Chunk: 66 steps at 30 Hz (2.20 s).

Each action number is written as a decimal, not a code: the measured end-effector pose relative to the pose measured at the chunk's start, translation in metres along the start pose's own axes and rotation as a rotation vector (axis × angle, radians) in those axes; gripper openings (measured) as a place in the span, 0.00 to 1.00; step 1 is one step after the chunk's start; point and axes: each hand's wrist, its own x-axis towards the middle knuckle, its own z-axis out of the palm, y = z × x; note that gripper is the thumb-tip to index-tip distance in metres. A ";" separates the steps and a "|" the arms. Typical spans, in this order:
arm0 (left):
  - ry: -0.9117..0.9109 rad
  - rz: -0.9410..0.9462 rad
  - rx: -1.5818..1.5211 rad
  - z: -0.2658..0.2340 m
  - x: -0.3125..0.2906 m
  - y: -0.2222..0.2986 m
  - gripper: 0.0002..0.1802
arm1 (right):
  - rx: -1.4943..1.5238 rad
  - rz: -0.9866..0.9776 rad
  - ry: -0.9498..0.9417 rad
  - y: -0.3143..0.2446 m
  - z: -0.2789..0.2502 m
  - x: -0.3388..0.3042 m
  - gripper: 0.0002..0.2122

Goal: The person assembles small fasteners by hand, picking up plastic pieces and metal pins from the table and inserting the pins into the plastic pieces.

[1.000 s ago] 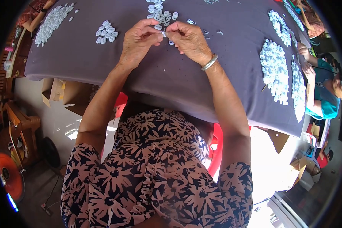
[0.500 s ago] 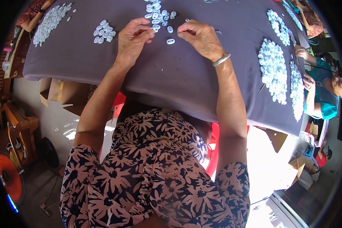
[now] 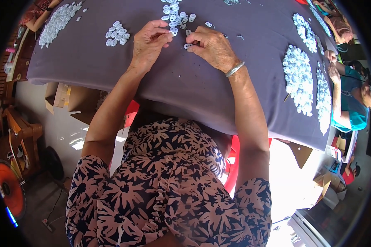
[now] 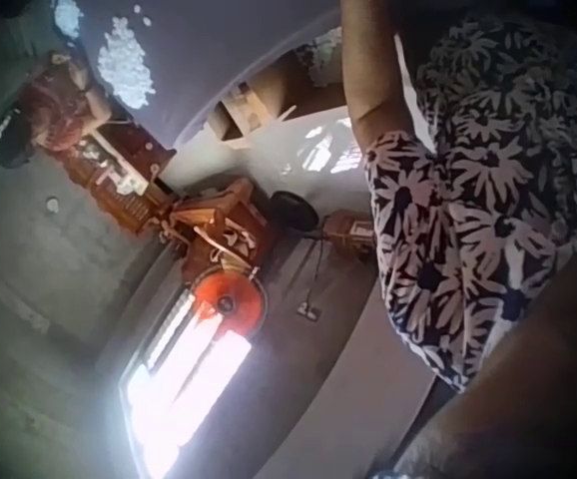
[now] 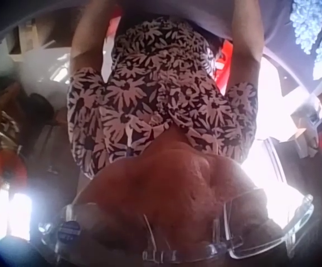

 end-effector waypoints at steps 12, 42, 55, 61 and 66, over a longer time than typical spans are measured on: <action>0.000 0.018 0.008 0.001 -0.001 0.001 0.14 | 0.018 0.066 -0.017 -0.012 0.002 0.002 0.08; -0.086 -0.040 -0.064 0.017 -0.013 0.013 0.14 | 0.531 0.426 0.262 -0.011 -0.006 0.007 0.03; -0.131 -0.029 -0.048 0.016 -0.014 0.006 0.15 | 0.583 0.441 0.351 -0.018 0.007 0.008 0.03; -0.132 -0.018 -0.024 0.016 -0.015 0.006 0.15 | 0.542 0.429 0.336 -0.018 0.007 0.008 0.03; -0.125 -0.010 -0.008 0.016 -0.014 0.004 0.15 | 0.540 0.430 0.322 -0.017 0.006 0.008 0.03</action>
